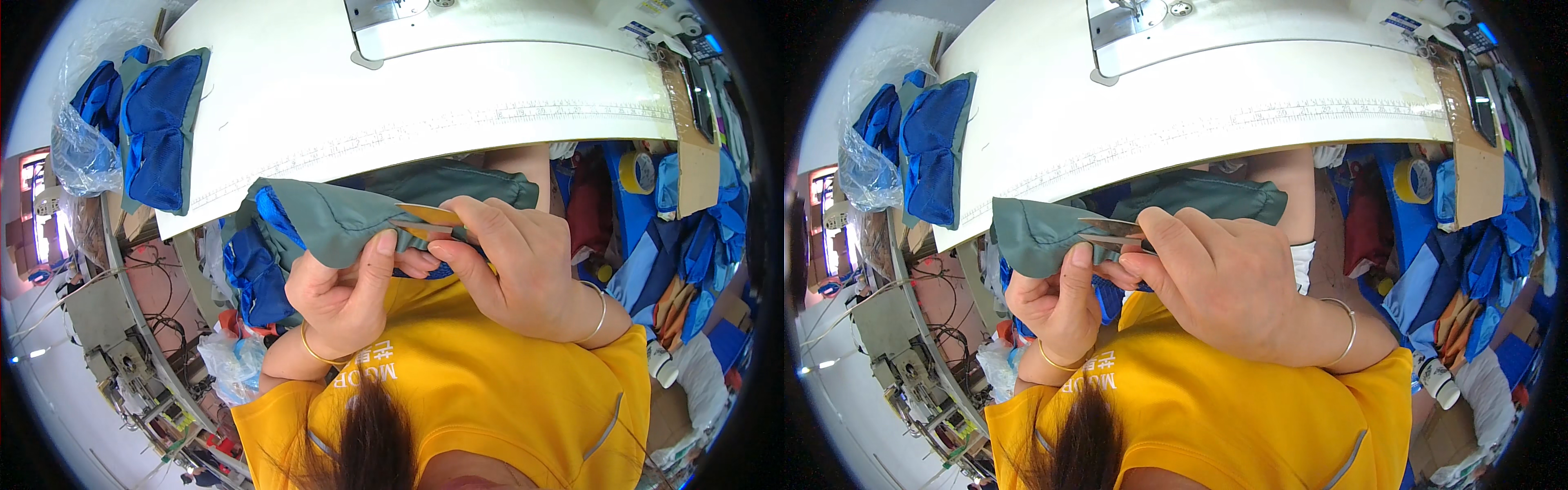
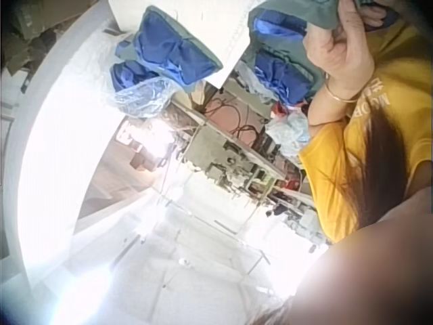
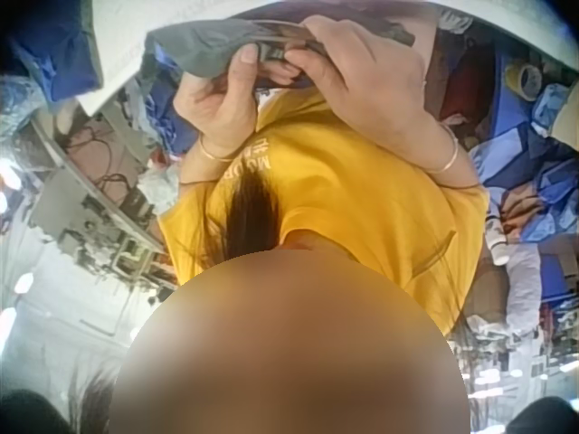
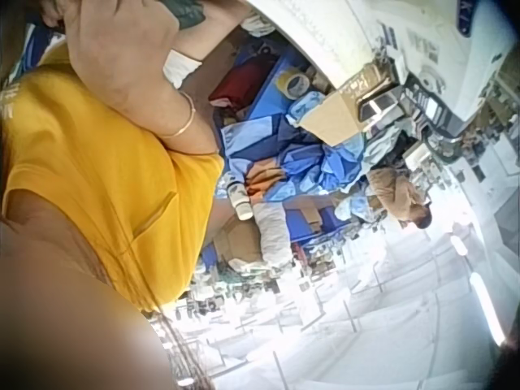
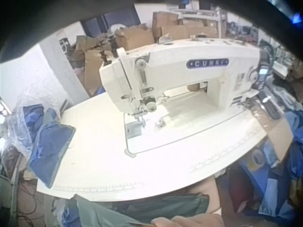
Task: Sewing mesh fabric panels and trimming excess thread using thread snips at an industrial sewing machine.
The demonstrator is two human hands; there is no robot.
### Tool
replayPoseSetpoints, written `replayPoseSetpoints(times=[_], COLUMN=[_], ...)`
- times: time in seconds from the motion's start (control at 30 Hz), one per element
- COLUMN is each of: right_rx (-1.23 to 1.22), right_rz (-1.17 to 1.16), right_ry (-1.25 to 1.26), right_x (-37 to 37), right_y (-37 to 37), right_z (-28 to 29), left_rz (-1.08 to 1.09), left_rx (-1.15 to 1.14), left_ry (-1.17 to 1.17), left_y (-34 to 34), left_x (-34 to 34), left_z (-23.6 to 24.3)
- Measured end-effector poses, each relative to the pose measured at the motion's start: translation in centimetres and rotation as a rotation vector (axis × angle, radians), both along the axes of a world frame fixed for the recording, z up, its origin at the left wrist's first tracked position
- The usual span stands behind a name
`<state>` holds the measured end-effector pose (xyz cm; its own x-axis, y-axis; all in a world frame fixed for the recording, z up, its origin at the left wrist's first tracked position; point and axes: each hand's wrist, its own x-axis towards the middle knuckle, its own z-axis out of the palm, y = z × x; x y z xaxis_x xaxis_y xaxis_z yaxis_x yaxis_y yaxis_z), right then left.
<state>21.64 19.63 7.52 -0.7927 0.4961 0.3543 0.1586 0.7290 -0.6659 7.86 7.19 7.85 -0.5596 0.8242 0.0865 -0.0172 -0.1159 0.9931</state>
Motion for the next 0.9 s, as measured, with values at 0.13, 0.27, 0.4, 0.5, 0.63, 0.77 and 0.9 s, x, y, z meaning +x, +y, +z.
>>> replayPoseSetpoints(times=[0.13,0.27,0.4,0.5,0.63,0.77,0.9], right_rx=[0.008,-0.013,-0.009,-0.092,-0.140,-0.234,-0.405], right_rz=[0.002,0.003,-0.040,-0.065,0.017,0.110,-0.062], right_ry=[-0.002,0.015,0.093,0.240,0.325,0.227,0.234], right_x=[0.0,-0.2,-0.8,-1.2,-2.1,-1.8,-1.9], right_y=[0.1,0.0,0.2,1.2,1.0,1.3,1.5], right_z=[0.1,-0.1,-0.7,-0.7,-0.9,-1.5,-1.1], left_rz=[0.002,0.003,-0.025,-0.015,0.020,-0.028,0.025], left_rx=[-0.007,-0.028,-0.037,-0.005,-0.011,-0.011,-0.090], left_ry=[-0.002,-0.010,-0.007,0.013,0.141,0.008,0.170], left_y=[-0.1,0.1,0.0,0.1,-0.3,0.2,0.5], left_x=[0.0,0.1,0.2,0.3,-0.2,-0.6,-1.3], left_z=[0.0,0.2,0.1,-0.1,-0.9,-1.1,-0.4])
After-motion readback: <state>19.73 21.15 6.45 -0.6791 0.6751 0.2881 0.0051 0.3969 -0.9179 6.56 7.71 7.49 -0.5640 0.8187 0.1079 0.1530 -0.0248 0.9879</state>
